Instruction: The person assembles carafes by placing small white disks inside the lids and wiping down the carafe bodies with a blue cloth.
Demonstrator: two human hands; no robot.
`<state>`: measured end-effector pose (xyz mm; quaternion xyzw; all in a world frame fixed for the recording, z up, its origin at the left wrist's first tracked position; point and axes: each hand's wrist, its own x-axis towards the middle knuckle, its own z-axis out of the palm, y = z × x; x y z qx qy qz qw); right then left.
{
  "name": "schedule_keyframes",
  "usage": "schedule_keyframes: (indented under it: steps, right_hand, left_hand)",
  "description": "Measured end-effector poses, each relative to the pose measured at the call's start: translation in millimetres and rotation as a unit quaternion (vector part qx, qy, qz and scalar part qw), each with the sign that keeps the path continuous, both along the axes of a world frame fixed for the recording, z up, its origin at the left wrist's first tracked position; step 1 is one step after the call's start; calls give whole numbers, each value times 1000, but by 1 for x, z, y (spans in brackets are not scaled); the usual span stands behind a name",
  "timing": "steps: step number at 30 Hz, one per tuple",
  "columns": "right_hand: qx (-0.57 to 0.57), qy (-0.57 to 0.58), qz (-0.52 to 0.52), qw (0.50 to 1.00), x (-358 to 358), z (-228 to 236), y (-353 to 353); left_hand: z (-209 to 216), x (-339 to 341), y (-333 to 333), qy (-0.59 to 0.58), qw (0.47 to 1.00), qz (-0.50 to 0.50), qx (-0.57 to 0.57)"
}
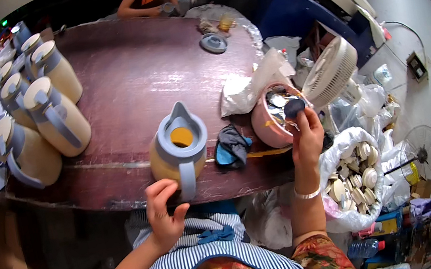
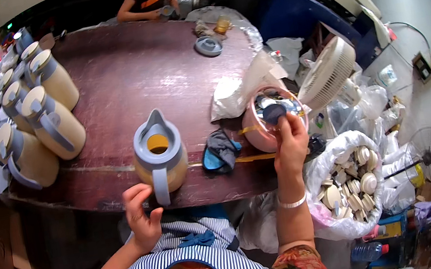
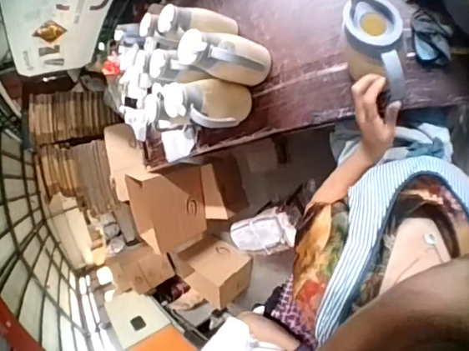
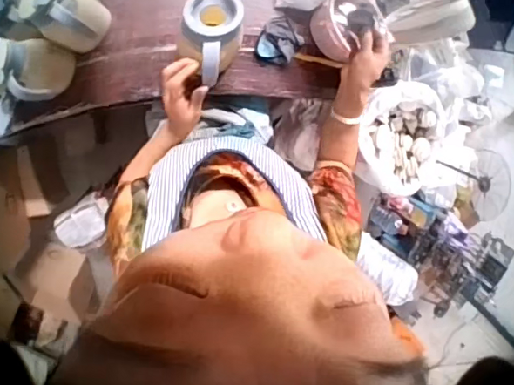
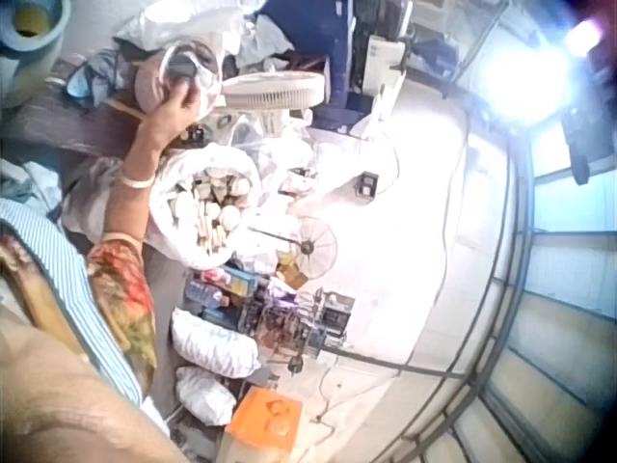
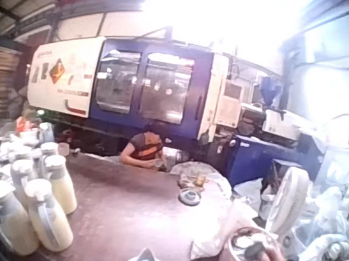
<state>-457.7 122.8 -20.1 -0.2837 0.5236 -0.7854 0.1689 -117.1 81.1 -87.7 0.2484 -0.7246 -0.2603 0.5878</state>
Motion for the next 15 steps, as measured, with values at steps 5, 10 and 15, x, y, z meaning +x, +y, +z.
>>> schedule_keyframes:
  steps: [5, 10, 15]
  right_hand:
    - [19, 60, 210, 976, 118, 10, 41]
    - [-79, 329, 338, 878, 156, 9, 35]
    - [-113, -189, 426, 878, 165, -51, 48]
  left_hand:
    - [50, 15, 5, -35, 991, -108, -65]
    - [57, 11, 19, -32, 962, -229, 142]
    - [17, 40, 38, 404, 569, -456, 552]
